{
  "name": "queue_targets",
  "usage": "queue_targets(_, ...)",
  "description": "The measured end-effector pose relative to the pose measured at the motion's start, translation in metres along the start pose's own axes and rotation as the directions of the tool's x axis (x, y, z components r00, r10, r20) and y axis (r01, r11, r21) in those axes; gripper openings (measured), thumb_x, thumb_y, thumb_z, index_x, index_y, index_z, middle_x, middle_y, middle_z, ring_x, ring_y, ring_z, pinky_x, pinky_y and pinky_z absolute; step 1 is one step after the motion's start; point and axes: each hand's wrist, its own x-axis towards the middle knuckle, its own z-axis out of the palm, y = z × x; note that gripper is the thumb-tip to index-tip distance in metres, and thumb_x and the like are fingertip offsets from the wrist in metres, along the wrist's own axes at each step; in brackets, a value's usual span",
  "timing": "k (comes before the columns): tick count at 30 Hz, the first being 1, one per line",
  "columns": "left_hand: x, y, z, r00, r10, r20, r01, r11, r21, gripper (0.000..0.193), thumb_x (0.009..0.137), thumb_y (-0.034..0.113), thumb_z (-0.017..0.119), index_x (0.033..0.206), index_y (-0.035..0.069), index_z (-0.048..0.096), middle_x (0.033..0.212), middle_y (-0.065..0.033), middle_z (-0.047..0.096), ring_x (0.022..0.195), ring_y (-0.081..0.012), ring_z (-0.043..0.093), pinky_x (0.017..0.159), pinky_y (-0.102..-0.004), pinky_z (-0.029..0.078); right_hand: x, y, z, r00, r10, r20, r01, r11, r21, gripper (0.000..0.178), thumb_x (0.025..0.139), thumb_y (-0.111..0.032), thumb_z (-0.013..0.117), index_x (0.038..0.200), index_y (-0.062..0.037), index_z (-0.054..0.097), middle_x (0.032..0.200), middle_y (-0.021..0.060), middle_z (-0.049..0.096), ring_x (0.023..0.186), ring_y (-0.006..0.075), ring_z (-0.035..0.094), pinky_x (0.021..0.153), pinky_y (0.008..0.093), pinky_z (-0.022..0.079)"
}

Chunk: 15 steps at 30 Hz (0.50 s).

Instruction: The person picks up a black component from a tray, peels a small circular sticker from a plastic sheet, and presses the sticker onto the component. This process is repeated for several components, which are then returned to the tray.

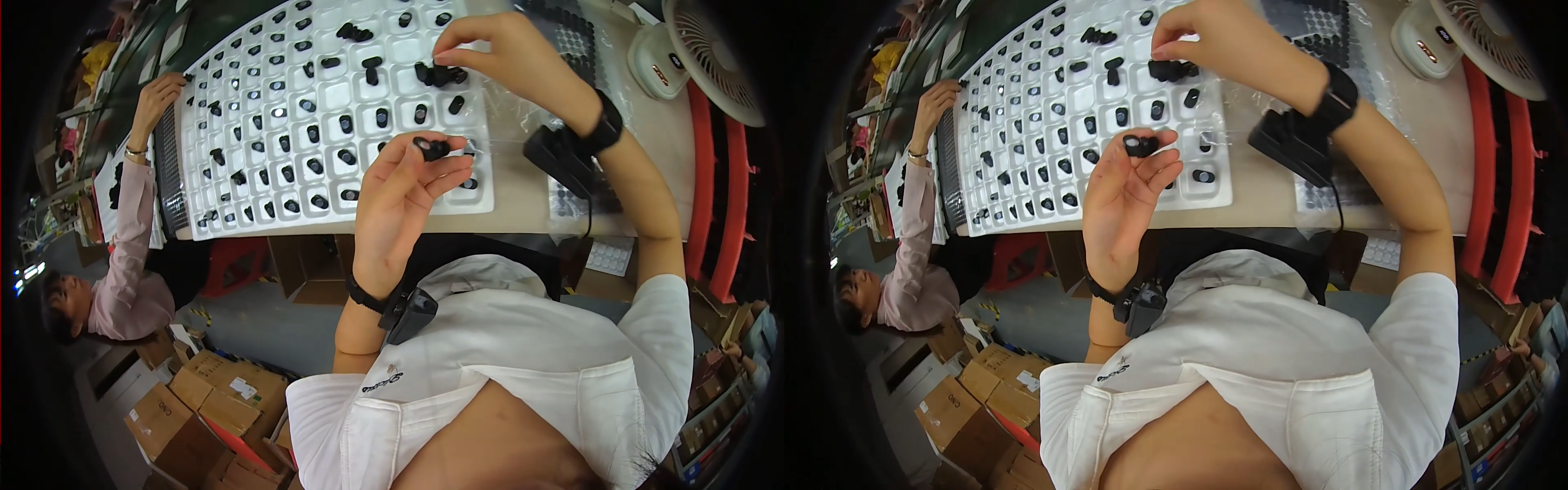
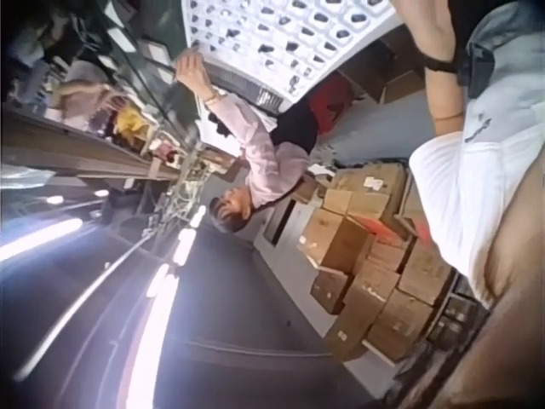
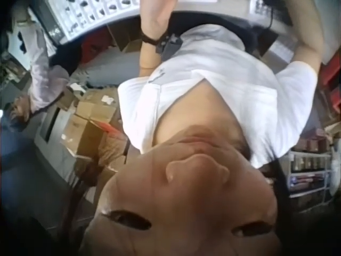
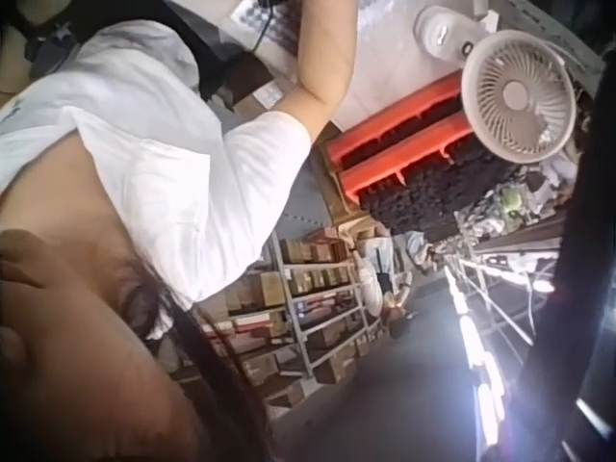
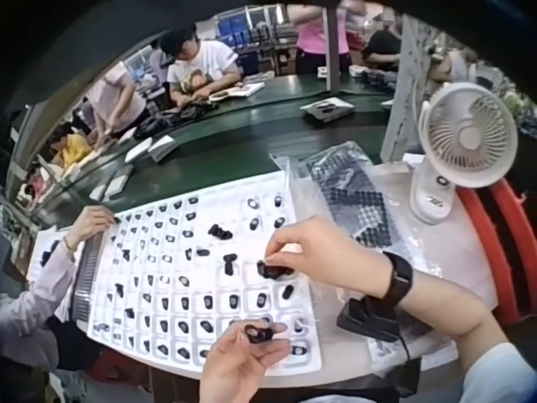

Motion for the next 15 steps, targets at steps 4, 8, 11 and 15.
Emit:
queue_targets(4, 0.002, -0.002, -0.004, 1.0, 0.008, 0.02, -0.009, 1.0, 0.029, 0.018, 0.082, 0.012, 0.045, 0.092, -0.003, 0.048, 0.089, -0.0152, 0.052, 0.076, -0.0214, 0.056, 0.073, -0.0327, 0.046, 0.001, 0.026, -0.017, 0.915, -0.369, -0.166, 0.335, 0.921, -0.201, 0.011, 0.07, -0.008, 0.057, 0.079, -0.0007, 0.058, 0.071, 0.0067, 0.056, 0.069, 0.0114, 0.053, 0.062, 0.0207, 0.041)
queue_targets(8, 0.0, 0.002, -0.015, 0.994, 0.018, 0.108, -0.022, 0.999, 0.042, 0.017, 0.081, 0.011, 0.045, 0.091, -0.003, 0.048, 0.087, -0.0141, 0.051, 0.074, -0.0197, 0.055, 0.071, -0.0333, 0.048, -0.023, 0.059, -0.061, 0.971, -0.019, -0.237, -0.026, 0.982, -0.187, 0.01, 0.071, -0.007, 0.057, 0.079, 0.0001, 0.057, 0.077, 0.0048, 0.057, 0.072, 0.0093, 0.053, 0.064, 0.0203, 0.042)
queue_targets(11, 0.004, 0.001, -0.014, 0.987, -0.015, 0.158, 0.01, 0.999, 0.031, 0.016, 0.081, 0.01, 0.046, 0.09, -0.003, 0.049, 0.084, -0.0127, 0.051, 0.07, -0.0182, 0.054, 0.068, -0.0329, 0.049, -0.036, 0.087, -0.07, 0.971, -0.013, -0.241, -0.047, 0.969, -0.241, 0.013, 0.071, -0.008, 0.059, 0.082, -0.0007, 0.058, 0.076, 0.003, 0.058, 0.071, 0.0086, 0.053, 0.064, 0.0199, 0.041)
queue_targets(15, 0.007, -0.001, -0.005, 0.986, -0.11, 0.127, 0.096, 0.99, 0.107, 0.016, 0.079, 0.006, 0.047, 0.091, -0.004, 0.05, 0.082, -0.0105, 0.05, 0.067, -0.0155, 0.051, 0.065, -0.0309, 0.05, -0.041, 0.102, -0.062, 0.976, 0.089, -0.197, -0.128, 0.972, -0.198, 0.013, 0.071, -0.008, 0.059, 0.082, -0.0014, 0.058, 0.073, 0.0016, 0.057, 0.067, 0.0077, 0.052, 0.062, 0.0188, 0.041)
